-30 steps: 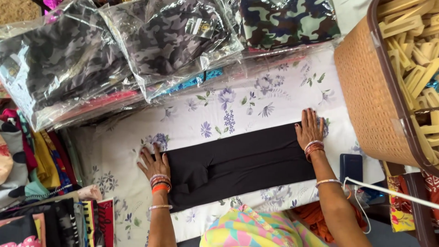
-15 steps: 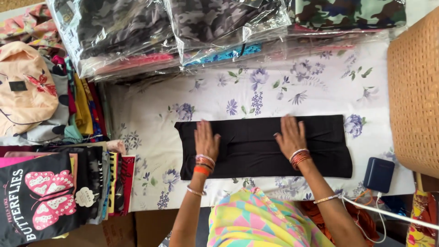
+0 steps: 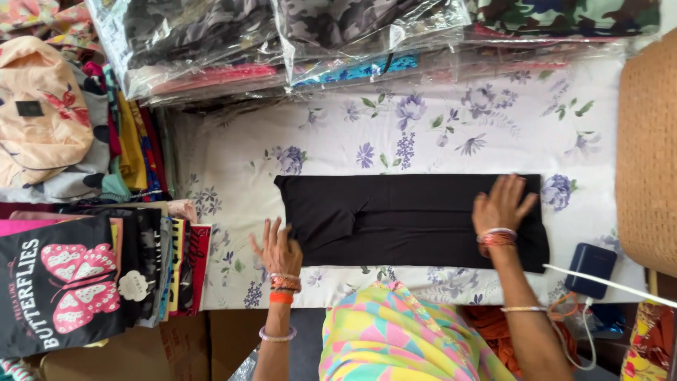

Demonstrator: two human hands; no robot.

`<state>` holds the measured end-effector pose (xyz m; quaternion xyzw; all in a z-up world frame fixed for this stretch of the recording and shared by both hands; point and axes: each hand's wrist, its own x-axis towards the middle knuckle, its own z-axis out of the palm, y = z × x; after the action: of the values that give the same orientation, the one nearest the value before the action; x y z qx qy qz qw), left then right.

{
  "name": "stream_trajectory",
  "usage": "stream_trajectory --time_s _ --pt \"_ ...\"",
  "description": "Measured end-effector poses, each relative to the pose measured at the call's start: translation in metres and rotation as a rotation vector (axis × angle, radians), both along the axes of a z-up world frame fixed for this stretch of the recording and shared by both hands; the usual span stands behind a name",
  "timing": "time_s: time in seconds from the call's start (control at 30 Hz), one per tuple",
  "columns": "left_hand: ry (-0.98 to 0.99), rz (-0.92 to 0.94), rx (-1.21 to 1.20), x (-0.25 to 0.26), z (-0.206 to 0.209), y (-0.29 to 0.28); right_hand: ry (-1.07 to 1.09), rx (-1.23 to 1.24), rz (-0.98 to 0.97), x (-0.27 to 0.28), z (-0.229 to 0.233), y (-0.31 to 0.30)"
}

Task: The recorder is folding t-shirts at a packaging or sorting table.

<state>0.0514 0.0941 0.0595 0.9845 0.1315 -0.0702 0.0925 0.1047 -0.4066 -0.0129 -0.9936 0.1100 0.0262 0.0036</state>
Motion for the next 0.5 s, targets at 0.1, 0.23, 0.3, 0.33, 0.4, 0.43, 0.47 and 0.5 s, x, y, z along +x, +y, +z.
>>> stream_trajectory --time_s 0.1,0.23,0.3,0.33,0.4,0.43,0.47,0.5 --pt "-0.286 -0.156 -0.215 0.033 -0.011 -0.041 -0.014 0.008 0.102 0.012 0.022 0.058" --pt "-0.139 -0.422 -0.208 0.071 -0.048 -0.087 -0.026 0.216 0.393 0.013 0.029 0.105" --pt "-0.109 -0.398 -0.027 0.079 -0.065 -0.069 -0.014 0.161 0.405 0.012 0.028 0.086" --pt "-0.08 -0.357 0.161 0.085 -0.074 -0.059 0.0 0.112 0.434 0.012 0.026 0.077" --pt "-0.016 -0.245 0.121 0.094 -0.069 -0.035 0.097 -0.013 0.245 0.01 0.043 0.027" --pt "0.045 -0.117 0.088 0.098 -0.066 -0.022 0.187 -0.133 0.071 0.009 0.051 0.003" --pt "0.049 -0.128 0.087 0.1 -0.067 -0.018 0.192 -0.133 0.061 0.004 0.035 -0.021" --pt "0.003 -0.091 0.078 0.102 -0.068 -0.013 0.101 -0.102 -0.009 -0.001 0.019 -0.046"
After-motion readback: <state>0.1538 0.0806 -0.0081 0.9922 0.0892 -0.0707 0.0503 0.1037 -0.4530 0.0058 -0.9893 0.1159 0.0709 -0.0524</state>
